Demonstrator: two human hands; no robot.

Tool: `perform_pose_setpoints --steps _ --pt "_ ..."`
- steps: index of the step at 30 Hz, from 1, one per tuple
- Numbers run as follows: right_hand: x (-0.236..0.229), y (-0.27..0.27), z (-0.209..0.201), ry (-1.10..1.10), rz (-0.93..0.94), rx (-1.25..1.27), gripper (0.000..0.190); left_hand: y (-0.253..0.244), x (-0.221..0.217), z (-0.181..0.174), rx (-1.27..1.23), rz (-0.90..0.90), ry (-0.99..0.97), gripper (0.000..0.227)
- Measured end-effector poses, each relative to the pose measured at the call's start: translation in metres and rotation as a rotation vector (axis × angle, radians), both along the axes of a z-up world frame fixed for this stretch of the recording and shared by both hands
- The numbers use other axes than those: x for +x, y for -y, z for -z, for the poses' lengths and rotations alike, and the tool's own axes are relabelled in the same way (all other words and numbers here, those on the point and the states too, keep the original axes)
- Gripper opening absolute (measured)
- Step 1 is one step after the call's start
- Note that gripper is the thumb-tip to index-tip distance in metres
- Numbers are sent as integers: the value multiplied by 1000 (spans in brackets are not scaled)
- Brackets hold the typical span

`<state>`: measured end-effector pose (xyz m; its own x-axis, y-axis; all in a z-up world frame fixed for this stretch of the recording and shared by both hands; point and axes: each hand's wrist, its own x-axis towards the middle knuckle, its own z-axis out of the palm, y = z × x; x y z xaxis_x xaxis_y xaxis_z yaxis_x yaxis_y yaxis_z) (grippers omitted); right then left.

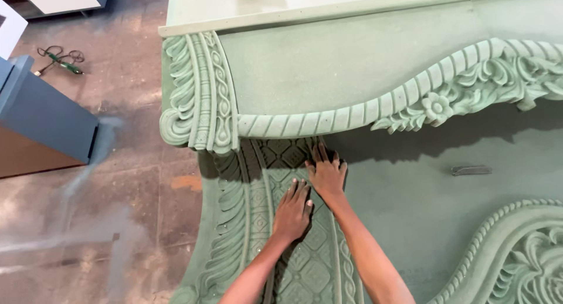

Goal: The person smooths the surface of a large green foam decorative piece using a sanding block. They rub the block over various carved patterns and edges to refine the texture.

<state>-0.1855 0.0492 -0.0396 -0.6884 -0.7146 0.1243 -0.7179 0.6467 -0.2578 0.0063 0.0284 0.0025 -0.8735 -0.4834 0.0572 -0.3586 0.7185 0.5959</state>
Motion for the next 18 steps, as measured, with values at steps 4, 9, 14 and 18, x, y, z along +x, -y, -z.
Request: perform_pose_setpoints --steps 4,9,14,18 --pt "-10 28 -5 20 10 62 64 -1 2 9 -2 4 -30 51" --pt "-19 26 -2 49 25 45 64 -1 0 7 -37 17 -31 52" --pt "10 -18 2 31 0 145 64 0 4 0 -58 -6 12 52" --pt "-22 30 -7 46 -23 19 63 -2 2 8 -145 21 -67 50"
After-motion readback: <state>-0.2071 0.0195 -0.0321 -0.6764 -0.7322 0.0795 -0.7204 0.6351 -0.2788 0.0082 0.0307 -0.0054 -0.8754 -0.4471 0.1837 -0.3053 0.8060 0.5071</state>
